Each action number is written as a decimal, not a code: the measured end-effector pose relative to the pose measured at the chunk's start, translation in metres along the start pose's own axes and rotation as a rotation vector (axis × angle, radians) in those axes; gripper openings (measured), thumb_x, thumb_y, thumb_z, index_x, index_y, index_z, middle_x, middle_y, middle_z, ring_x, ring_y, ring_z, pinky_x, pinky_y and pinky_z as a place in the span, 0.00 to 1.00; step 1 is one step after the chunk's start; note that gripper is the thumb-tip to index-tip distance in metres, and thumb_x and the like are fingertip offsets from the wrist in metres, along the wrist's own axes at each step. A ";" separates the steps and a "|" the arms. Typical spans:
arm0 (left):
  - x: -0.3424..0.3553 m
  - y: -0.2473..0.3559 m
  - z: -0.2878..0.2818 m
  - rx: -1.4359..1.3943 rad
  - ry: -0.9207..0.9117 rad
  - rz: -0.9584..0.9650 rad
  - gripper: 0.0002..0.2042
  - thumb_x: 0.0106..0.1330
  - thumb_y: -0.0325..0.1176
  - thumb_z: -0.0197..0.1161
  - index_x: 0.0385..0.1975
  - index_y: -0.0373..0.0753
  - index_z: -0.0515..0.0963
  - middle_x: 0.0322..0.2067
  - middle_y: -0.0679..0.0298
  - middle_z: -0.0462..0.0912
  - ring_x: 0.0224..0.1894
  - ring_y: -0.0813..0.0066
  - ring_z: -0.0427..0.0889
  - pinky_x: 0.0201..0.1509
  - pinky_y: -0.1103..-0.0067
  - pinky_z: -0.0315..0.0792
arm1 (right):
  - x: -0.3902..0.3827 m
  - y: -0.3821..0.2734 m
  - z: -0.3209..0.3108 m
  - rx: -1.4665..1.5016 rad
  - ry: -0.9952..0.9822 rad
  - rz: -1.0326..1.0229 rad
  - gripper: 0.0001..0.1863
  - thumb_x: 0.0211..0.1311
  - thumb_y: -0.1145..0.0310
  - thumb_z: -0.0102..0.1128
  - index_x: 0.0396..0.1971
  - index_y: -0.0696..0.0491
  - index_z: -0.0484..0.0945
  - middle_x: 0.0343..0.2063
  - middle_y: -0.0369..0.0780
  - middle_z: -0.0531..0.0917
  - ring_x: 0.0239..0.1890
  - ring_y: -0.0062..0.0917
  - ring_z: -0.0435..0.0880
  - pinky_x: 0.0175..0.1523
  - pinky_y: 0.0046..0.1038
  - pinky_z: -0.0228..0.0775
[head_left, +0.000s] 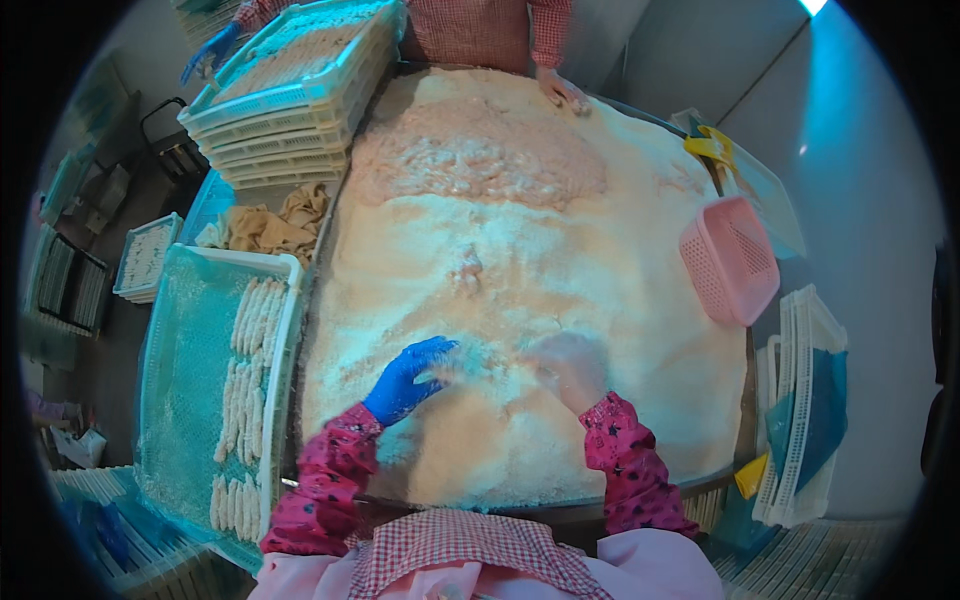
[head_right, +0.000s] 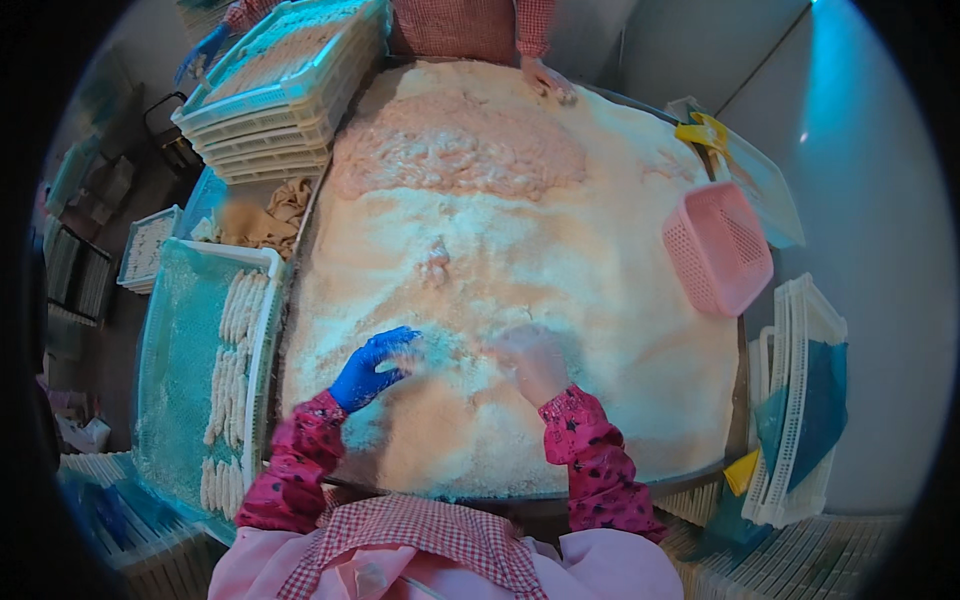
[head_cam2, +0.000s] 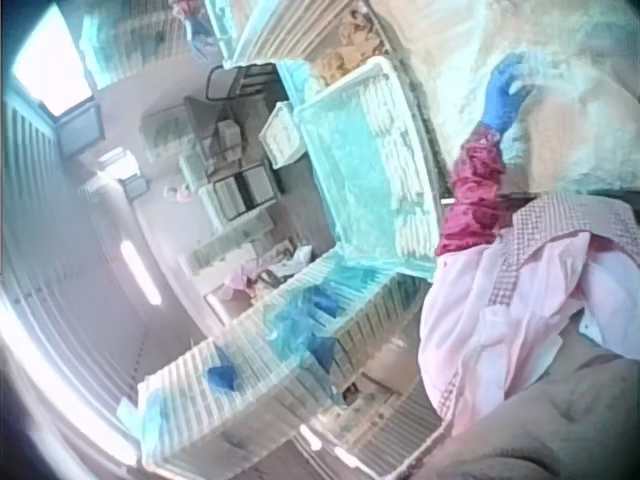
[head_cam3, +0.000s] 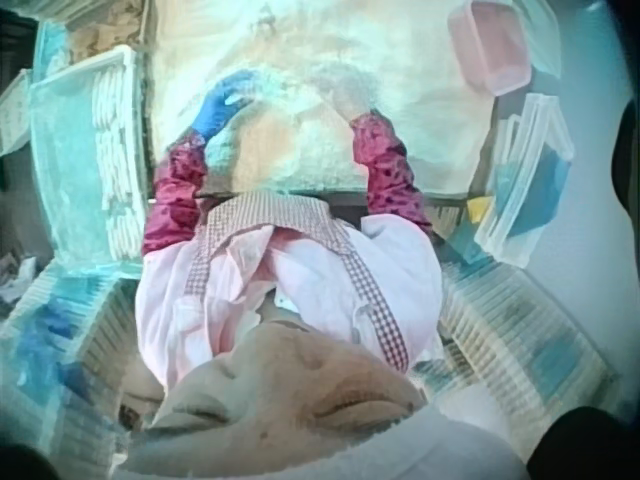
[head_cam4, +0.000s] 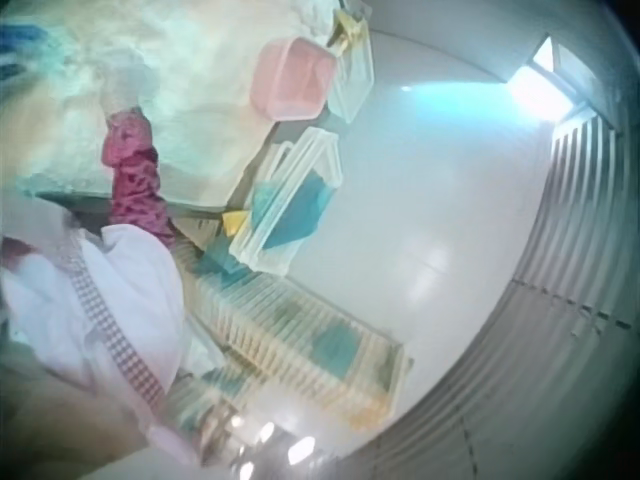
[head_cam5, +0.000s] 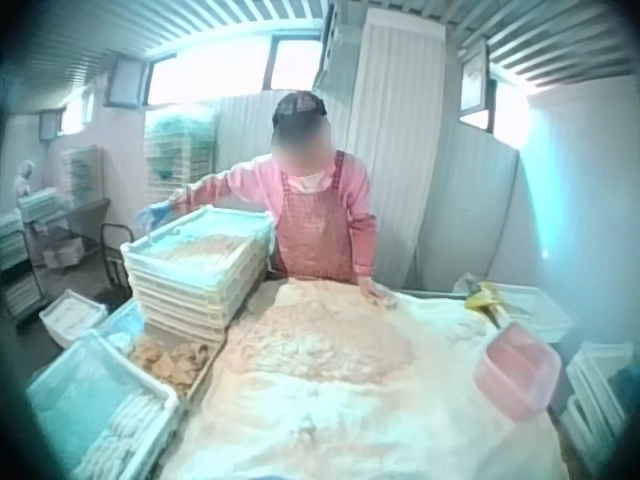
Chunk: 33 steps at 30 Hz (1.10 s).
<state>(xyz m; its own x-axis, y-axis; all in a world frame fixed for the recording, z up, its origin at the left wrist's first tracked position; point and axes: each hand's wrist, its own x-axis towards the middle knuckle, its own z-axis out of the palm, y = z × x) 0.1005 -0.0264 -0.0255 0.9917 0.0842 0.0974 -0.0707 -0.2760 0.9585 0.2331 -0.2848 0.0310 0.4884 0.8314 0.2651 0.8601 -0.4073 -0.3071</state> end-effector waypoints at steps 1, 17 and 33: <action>-0.004 -0.008 -0.009 0.174 -0.106 0.091 0.15 0.57 0.23 0.58 0.46 0.37 0.74 0.49 0.60 0.74 0.52 0.69 0.72 0.54 0.76 0.67 | -0.020 0.007 -0.001 0.144 -0.291 0.163 0.12 0.48 0.71 0.61 0.36 0.51 0.79 0.34 0.41 0.80 0.37 0.33 0.78 0.46 0.33 0.67; -0.020 -0.023 0.014 0.024 0.438 -0.222 0.13 0.57 0.28 0.61 0.43 0.37 0.75 0.42 0.62 0.79 0.43 0.73 0.77 0.47 0.79 0.70 | -0.032 -0.033 0.023 0.336 0.440 0.250 0.13 0.44 0.74 0.65 0.34 0.55 0.78 0.31 0.40 0.80 0.34 0.26 0.79 0.40 0.27 0.70; -0.036 -0.017 0.012 -0.464 0.445 -0.281 0.13 0.60 0.24 0.57 0.46 0.34 0.72 0.39 0.63 0.78 0.40 0.77 0.77 0.43 0.81 0.72 | -0.044 -0.038 0.012 0.253 0.243 0.280 0.14 0.48 0.78 0.59 0.38 0.53 0.79 0.31 0.41 0.80 0.31 0.28 0.79 0.37 0.24 0.71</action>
<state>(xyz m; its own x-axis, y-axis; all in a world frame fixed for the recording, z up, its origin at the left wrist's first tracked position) 0.0673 -0.0364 -0.0481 0.8480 0.5034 -0.1658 0.0453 0.2428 0.9690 0.1771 -0.3009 0.0198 0.7438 0.5768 0.3379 0.6415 -0.4737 -0.6034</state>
